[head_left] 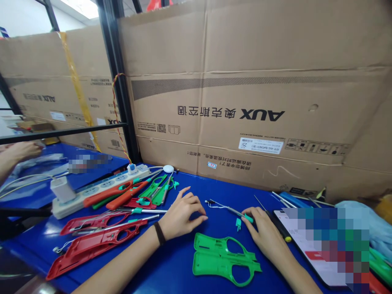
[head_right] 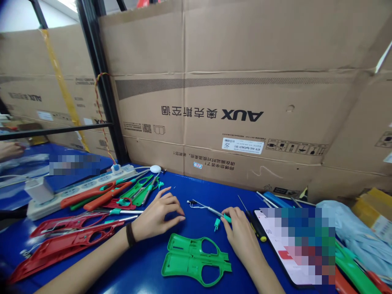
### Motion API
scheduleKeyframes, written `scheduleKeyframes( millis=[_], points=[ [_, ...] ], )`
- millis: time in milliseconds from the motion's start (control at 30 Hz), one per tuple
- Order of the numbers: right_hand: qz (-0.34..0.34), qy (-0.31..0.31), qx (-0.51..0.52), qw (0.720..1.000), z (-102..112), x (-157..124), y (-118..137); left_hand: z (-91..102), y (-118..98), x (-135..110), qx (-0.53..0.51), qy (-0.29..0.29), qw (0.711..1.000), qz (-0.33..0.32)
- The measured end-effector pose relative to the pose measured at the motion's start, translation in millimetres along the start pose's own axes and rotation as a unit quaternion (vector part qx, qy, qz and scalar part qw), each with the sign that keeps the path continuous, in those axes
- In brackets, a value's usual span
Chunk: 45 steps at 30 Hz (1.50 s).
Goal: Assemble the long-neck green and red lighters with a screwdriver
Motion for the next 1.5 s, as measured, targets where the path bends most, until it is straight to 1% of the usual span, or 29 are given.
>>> scheduleKeyframes(
  millis=[133,200,267,333,533,667,833,1100,1233,1367,1500],
  points=[
    [-0.021,-0.001,0.043,0.999,6.3,-0.7,6.2,-7.7,-5.5,-2.4,-0.067,0.055,0.995,-0.048],
    [-0.023,-0.007,0.054,0.998,11.7,-1.8,10.9,-10.8,-6.1,-2.8,-0.084,0.086,0.991,-0.064],
    [-0.008,-0.015,0.055,0.998,17.6,-2.7,17.6,-10.6,-2.9,-2.3,-0.081,0.105,0.99,-0.056],
    [0.003,-0.021,0.052,0.998,23.4,-3.2,24.9,-6.1,3.7,-1.3,-0.064,0.113,0.991,-0.036],
    [-0.03,0.009,0.042,0.999,33.4,-5.4,40.5,16.5,27.2,-1.1,0.016,0.108,0.994,0.017],
    [-0.023,0.016,0.035,0.999,33.1,-7.3,44.0,20.2,34.8,-2.7,0.024,0.119,0.992,0.035],
    [-0.03,0.031,0.02,0.999,29.8,-9.2,49.0,18.4,32.5,-2.1,0.02,0.125,0.991,0.034],
    [-0.016,0.055,-0.013,0.998,27.2,-11.9,59.1,16.3,29.6,-2.0,0.009,0.133,0.99,0.042],
    [-0.022,0.078,-0.024,0.996,28.6,-11.6,58.1,15.7,30.4,-2.7,0.005,0.129,0.991,0.038],
    [-0.029,0.067,-0.037,0.997,28.5,-11.6,53.9,17.3,30.2,-3.5,-0.006,0.123,0.992,0.034],
    [-0.031,0.075,-0.042,0.996,26.4,-12.4,52.4,17.4,26.4,-2.1,-0.032,0.1,0.994,0.02]
  ],
)
Point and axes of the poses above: each hand's wrist, its own x-axis towards the middle knuckle, its own z-axis out of the back of the hand, y = z × x, the point moved 2 cm from there along x, towards the middle knuckle, and after that the axes turned 6 degrees about x, right-handed, at the moved point
